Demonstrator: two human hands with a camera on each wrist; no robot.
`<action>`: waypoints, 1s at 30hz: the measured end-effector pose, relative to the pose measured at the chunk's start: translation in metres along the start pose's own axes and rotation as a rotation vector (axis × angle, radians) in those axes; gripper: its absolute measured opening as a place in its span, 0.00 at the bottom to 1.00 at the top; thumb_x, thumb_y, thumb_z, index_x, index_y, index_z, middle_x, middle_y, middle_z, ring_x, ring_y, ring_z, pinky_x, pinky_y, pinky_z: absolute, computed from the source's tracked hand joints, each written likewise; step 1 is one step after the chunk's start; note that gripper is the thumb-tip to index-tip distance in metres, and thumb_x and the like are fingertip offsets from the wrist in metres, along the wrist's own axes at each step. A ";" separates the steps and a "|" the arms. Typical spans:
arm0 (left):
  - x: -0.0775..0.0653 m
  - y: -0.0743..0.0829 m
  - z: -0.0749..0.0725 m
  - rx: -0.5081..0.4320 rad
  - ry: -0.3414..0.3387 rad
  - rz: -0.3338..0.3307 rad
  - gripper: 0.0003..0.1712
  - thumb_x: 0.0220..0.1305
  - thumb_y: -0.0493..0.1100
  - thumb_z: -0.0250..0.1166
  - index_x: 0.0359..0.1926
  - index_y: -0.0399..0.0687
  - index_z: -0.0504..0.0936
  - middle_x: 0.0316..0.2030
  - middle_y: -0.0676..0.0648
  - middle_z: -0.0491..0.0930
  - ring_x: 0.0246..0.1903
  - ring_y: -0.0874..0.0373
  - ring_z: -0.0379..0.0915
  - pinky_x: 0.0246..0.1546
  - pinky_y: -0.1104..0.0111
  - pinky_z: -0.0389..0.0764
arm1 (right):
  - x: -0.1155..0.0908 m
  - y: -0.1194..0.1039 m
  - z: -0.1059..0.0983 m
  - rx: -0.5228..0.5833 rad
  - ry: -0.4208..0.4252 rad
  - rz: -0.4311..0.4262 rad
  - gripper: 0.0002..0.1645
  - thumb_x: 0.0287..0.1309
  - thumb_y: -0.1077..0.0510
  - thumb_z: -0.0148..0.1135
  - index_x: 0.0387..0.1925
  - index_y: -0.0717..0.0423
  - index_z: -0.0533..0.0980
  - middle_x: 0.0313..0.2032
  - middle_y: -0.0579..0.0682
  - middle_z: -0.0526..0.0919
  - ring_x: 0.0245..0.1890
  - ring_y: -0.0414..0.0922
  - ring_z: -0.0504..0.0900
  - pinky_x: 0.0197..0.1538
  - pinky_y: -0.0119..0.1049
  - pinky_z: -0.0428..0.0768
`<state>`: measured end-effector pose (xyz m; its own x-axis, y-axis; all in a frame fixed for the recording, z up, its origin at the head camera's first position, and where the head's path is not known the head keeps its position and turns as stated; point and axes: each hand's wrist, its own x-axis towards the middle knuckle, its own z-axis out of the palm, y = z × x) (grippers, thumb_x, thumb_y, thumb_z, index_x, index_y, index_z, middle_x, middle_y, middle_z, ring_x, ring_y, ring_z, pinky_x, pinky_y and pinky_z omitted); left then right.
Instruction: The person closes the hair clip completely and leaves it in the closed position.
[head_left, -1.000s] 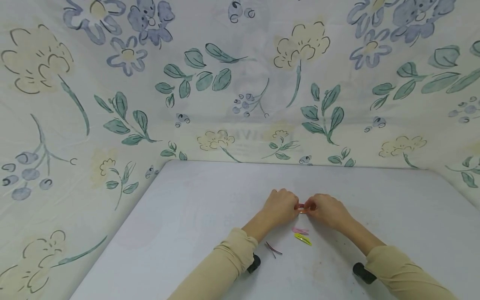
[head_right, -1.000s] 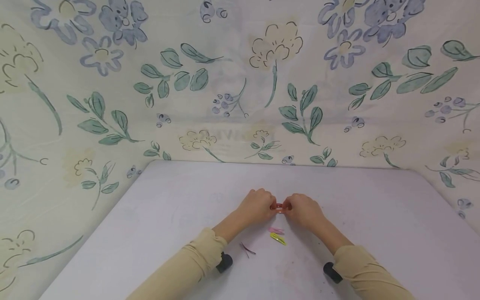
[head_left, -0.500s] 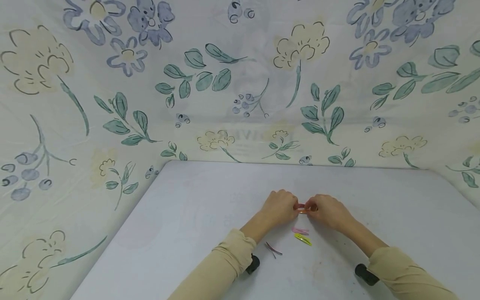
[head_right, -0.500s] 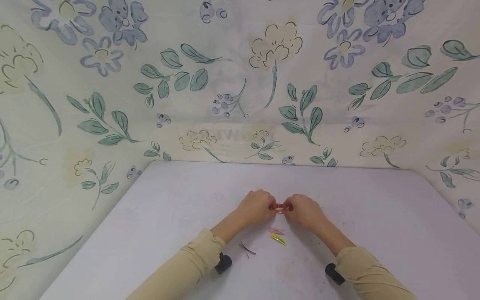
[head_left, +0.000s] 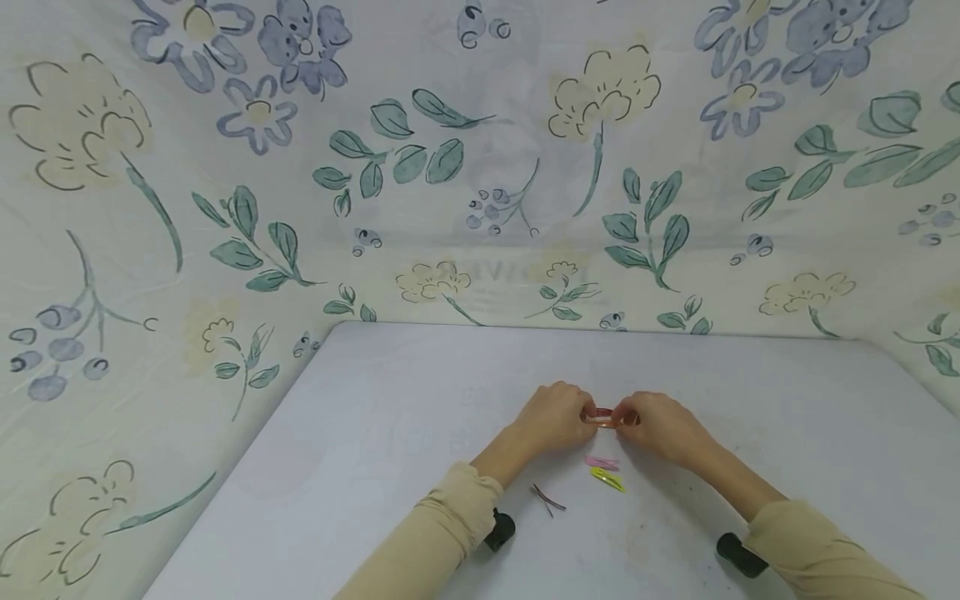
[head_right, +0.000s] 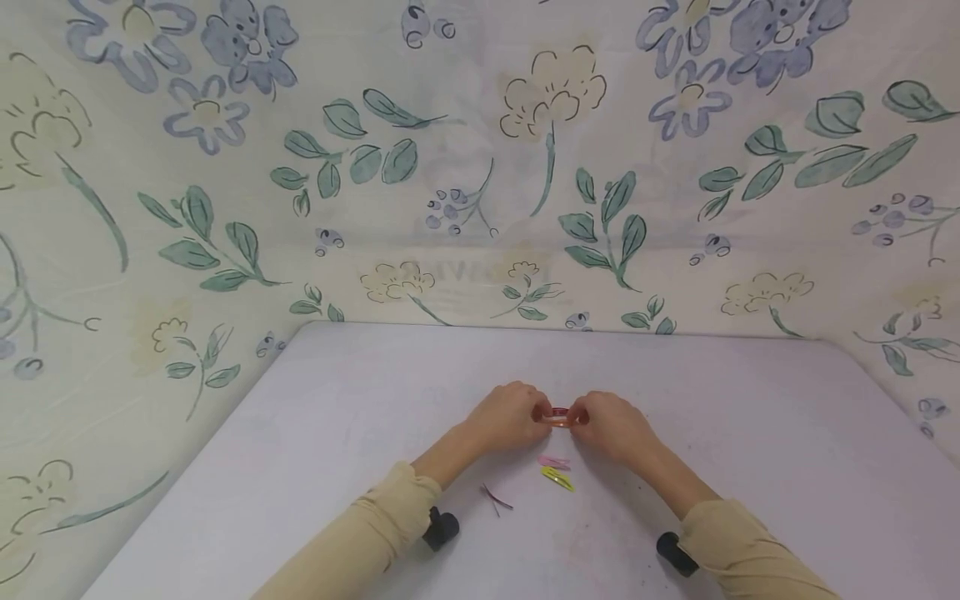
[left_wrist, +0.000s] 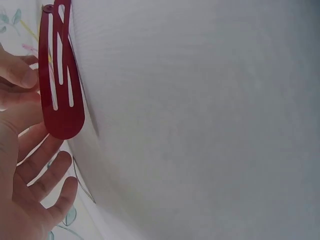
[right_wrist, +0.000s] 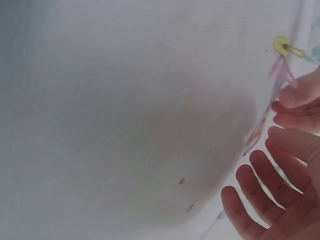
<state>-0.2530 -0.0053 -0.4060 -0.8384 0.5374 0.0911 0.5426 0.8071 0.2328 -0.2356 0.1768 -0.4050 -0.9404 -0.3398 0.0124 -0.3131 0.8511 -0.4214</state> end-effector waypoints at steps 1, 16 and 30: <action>-0.001 0.000 0.000 -0.008 -0.002 0.002 0.10 0.61 0.47 0.69 0.41 0.50 0.87 0.31 0.56 0.83 0.35 0.62 0.74 0.38 0.70 0.74 | -0.001 0.000 -0.001 0.004 0.000 -0.002 0.06 0.57 0.62 0.68 0.38 0.57 0.84 0.30 0.46 0.81 0.32 0.43 0.75 0.40 0.39 0.78; -0.017 -0.004 -0.009 -0.150 -0.068 -0.018 0.14 0.60 0.46 0.70 0.47 0.50 0.86 0.40 0.55 0.84 0.44 0.60 0.75 0.50 0.68 0.75 | -0.009 -0.001 -0.004 0.051 0.000 0.013 0.10 0.58 0.59 0.68 0.42 0.57 0.83 0.32 0.46 0.81 0.33 0.43 0.74 0.39 0.37 0.77; -0.030 -0.005 -0.013 -0.228 -0.158 0.044 0.16 0.58 0.45 0.70 0.49 0.51 0.85 0.41 0.58 0.83 0.43 0.64 0.72 0.48 0.72 0.73 | -0.024 -0.008 -0.001 0.100 -0.050 -0.002 0.08 0.55 0.60 0.70 0.39 0.55 0.83 0.30 0.44 0.80 0.32 0.41 0.74 0.36 0.35 0.76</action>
<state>-0.2317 -0.0285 -0.3971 -0.7864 0.6164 -0.0417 0.5377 0.7161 0.4450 -0.2110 0.1781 -0.4012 -0.9311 -0.3634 -0.0309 -0.2980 0.8069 -0.5100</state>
